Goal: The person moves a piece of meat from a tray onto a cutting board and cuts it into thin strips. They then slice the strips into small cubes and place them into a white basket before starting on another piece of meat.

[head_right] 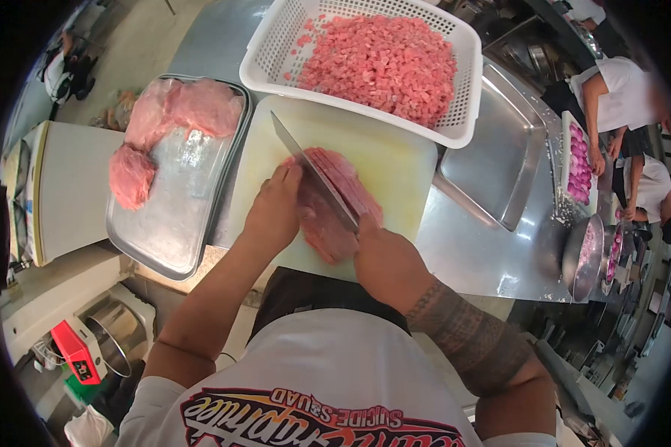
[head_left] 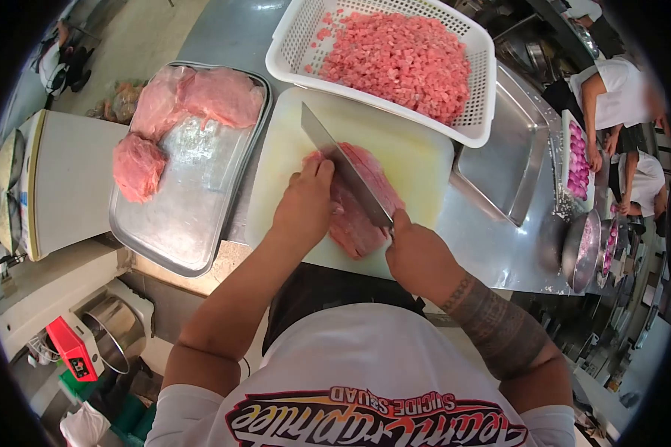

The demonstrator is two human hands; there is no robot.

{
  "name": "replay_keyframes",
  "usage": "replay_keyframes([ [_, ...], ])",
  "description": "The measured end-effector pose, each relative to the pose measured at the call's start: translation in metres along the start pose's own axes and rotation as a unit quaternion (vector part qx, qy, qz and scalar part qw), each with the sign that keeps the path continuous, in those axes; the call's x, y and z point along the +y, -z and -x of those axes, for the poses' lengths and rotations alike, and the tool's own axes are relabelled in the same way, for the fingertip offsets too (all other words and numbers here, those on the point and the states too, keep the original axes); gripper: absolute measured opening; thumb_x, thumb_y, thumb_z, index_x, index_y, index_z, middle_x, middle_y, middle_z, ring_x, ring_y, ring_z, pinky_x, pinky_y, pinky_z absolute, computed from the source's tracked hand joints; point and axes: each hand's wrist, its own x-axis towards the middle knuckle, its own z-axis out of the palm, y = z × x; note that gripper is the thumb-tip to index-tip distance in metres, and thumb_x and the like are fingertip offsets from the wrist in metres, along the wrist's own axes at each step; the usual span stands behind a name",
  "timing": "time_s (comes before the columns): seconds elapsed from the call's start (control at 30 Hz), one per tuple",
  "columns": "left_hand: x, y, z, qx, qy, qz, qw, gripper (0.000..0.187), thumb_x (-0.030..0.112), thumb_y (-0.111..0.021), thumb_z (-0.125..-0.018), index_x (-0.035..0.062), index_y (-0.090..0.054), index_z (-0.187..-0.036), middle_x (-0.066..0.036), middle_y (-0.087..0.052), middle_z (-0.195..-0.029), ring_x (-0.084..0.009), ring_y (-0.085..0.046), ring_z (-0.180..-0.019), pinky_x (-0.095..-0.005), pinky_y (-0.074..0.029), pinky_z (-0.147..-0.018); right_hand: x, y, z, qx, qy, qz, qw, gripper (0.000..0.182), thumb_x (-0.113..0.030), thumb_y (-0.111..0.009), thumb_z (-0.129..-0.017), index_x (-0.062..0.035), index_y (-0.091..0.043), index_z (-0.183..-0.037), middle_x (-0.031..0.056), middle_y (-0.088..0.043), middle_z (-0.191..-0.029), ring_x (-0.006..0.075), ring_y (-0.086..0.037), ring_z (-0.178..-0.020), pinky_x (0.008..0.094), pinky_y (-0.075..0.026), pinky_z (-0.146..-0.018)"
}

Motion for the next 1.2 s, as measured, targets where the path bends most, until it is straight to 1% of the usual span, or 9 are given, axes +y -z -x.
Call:
replay_keyframes([
  [0.1,-0.002,-0.004,-0.001,0.021,-0.008,0.004,1.000,0.085,0.009,-0.085,-0.079,-0.0048,-0.042,-0.151,-0.024,-0.053,-0.144,-0.0464,-0.059,-0.125,-0.0515,-0.052,-0.105,-0.006,-0.027,-0.045,0.055,-0.001,-0.019,0.998,0.029,-0.009,-0.063,-0.092,0.0058,-0.049,-0.112,0.0296,-0.069,-0.086,0.0484,-0.069,-0.085,0.0566,-0.055,-0.078],
  [0.2,-0.009,-0.014,0.000,0.055,-0.023,-0.048,0.997,0.070,0.009,-0.086,-0.080,-0.0016,-0.047,-0.137,-0.024,-0.049,-0.148,-0.0447,-0.061,-0.123,-0.0483,-0.058,-0.100,-0.019,-0.029,-0.068,0.084,0.027,0.013,0.996,0.026,-0.012,-0.060,-0.096,0.0049,-0.052,-0.114,0.0254,-0.071,-0.085,0.0420,-0.074,-0.080,0.0502,-0.059,-0.071],
  [0.3,-0.002,-0.011,0.002,0.025,0.002,-0.041,0.999,0.072,0.009,-0.085,-0.081,-0.0039,-0.045,-0.140,-0.024,-0.049,-0.148,-0.0441,-0.060,-0.125,-0.0481,-0.057,-0.102,-0.019,-0.008,-0.028,0.085,0.078,0.041,0.992,0.032,-0.015,-0.063,-0.096,0.0065,-0.051,-0.118,0.0244,-0.071,-0.082,0.0410,-0.074,-0.075,0.0497,-0.059,-0.069],
  [0.4,0.001,-0.006,0.003,0.009,-0.006,0.010,1.000,0.088,0.009,-0.084,-0.081,-0.0064,-0.037,-0.153,-0.030,-0.047,-0.149,-0.0496,-0.057,-0.127,-0.0520,-0.052,-0.106,-0.013,0.008,0.034,-0.060,-0.059,0.060,0.995,0.032,-0.015,-0.065,-0.095,0.0064,-0.052,-0.116,0.0244,-0.071,-0.080,0.0410,-0.074,-0.075,0.0512,-0.059,-0.068],
  [0.6,-0.004,-0.007,0.004,0.002,0.001,0.007,1.000,0.087,0.011,-0.085,-0.083,-0.0042,-0.036,-0.154,-0.030,-0.045,-0.153,-0.0488,-0.056,-0.131,-0.0521,-0.050,-0.109,0.005,-0.055,-0.034,0.088,0.003,0.041,0.995,0.024,-0.010,-0.062,-0.093,0.0031,-0.052,-0.110,0.0238,-0.071,-0.080,0.0435,-0.073,-0.075,0.0536,-0.059,-0.069],
  [0.8,-0.014,-0.020,0.008,0.051,-0.018,-0.007,0.999,0.087,0.014,-0.086,-0.083,-0.0021,-0.038,-0.154,-0.026,-0.050,-0.148,-0.0472,-0.056,-0.132,-0.0511,-0.050,-0.108,0.004,-0.012,0.064,-0.017,-0.049,0.041,0.998,0.023,-0.010,-0.062,-0.093,0.0015,-0.052,-0.109,0.0229,-0.069,-0.082,0.0427,-0.071,-0.074,0.0531,-0.058,-0.067],
  [0.9,-0.028,-0.032,0.008,0.110,-0.071,0.007,0.991,0.085,0.013,-0.086,-0.081,0.0007,-0.042,-0.152,-0.024,-0.054,-0.143,-0.0466,-0.057,-0.129,-0.0514,-0.051,-0.107,0.030,-0.051,0.074,-0.005,-0.077,0.042,0.996,0.022,-0.010,-0.062,-0.093,0.0008,-0.051,-0.109,0.0226,-0.070,-0.082,0.0424,-0.072,-0.074,0.0533,-0.058,-0.067],
  [1.0,-0.029,-0.030,0.008,0.093,-0.057,0.006,0.994,0.083,0.011,-0.087,-0.079,0.0024,-0.044,-0.150,-0.023,-0.057,-0.137,-0.0457,-0.058,-0.127,-0.0508,-0.052,-0.105,0.029,-0.068,0.035,0.062,-0.024,0.057,0.996,0.022,-0.009,-0.062,-0.092,0.0002,-0.050,-0.109,0.0223,-0.070,-0.082,0.0419,-0.072,-0.075,0.0538,-0.058,-0.067],
  [1.2,-0.018,-0.006,0.005,0.033,-0.051,-0.009,0.998,0.084,0.011,-0.087,-0.078,0.0001,-0.043,-0.149,-0.022,-0.056,-0.137,-0.0445,-0.059,-0.127,-0.0492,-0.053,-0.104,0.008,-0.019,0.042,0.079,-0.013,0.035,0.996,0.022,-0.007,-0.062,-0.090,0.0012,-0.049,-0.106,0.0231,-0.069,-0.080,0.0426,-0.071,-0.075,0.0527,-0.058,-0.068],
])
